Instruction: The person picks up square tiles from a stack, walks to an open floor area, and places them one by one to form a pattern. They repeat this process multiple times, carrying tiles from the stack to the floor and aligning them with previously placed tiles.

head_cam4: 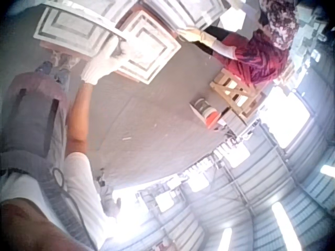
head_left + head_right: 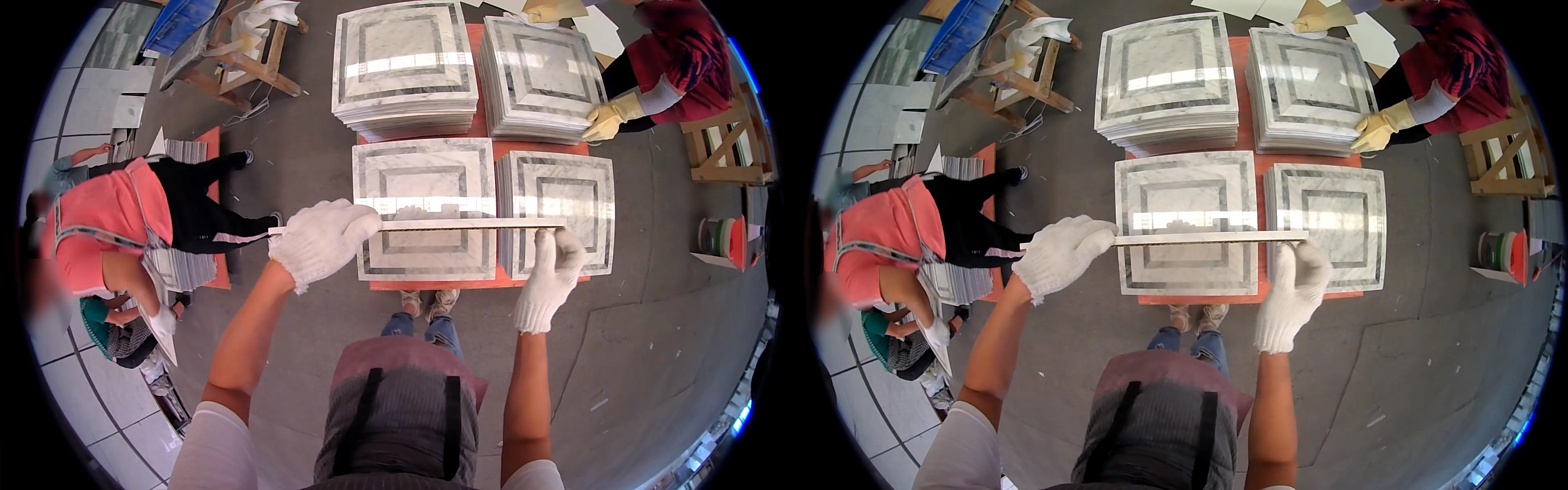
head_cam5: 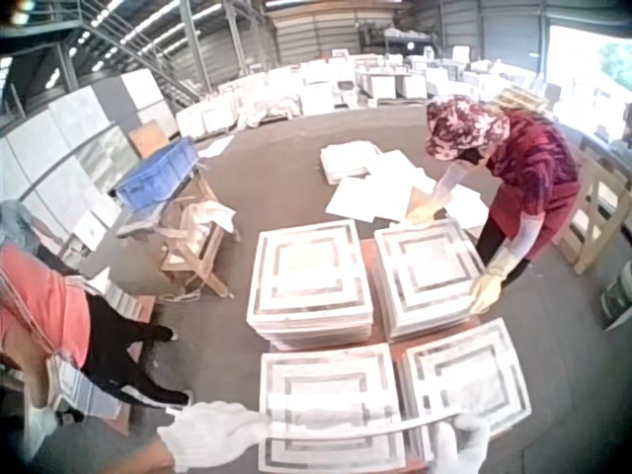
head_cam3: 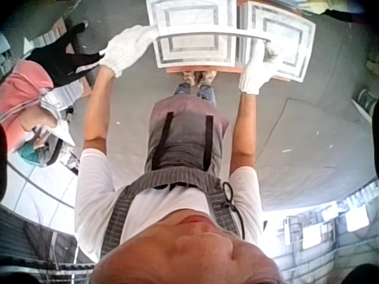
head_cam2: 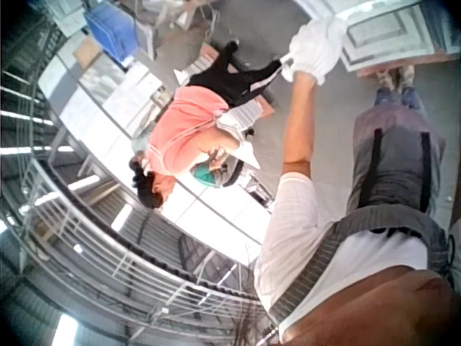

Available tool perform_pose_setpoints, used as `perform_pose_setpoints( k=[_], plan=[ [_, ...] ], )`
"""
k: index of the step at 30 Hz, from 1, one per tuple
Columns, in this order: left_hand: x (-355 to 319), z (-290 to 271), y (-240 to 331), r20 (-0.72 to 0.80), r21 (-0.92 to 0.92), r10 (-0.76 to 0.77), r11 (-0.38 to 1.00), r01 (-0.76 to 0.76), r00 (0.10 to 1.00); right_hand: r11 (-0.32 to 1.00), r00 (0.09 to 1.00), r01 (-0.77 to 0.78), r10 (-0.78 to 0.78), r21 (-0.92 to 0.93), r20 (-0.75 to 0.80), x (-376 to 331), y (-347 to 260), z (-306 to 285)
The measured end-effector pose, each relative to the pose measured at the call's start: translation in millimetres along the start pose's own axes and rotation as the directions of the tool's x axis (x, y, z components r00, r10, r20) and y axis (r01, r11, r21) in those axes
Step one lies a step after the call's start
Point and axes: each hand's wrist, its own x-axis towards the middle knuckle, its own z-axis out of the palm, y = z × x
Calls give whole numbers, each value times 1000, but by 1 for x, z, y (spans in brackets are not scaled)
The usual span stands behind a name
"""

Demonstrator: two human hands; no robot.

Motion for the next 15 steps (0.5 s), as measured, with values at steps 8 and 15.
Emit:
perform_pose_setpoints(
  k=[8,15],
  plan=[
    [-1,-4,4,31,-29,-22,999,23,999,991,996,65,-71,-120,-51,16,7,-9],
    [3,-2,-3,4,-9,10,1000,-10,1000,883,959,278,-233,-378,160,29,2,-20]
  ],
)
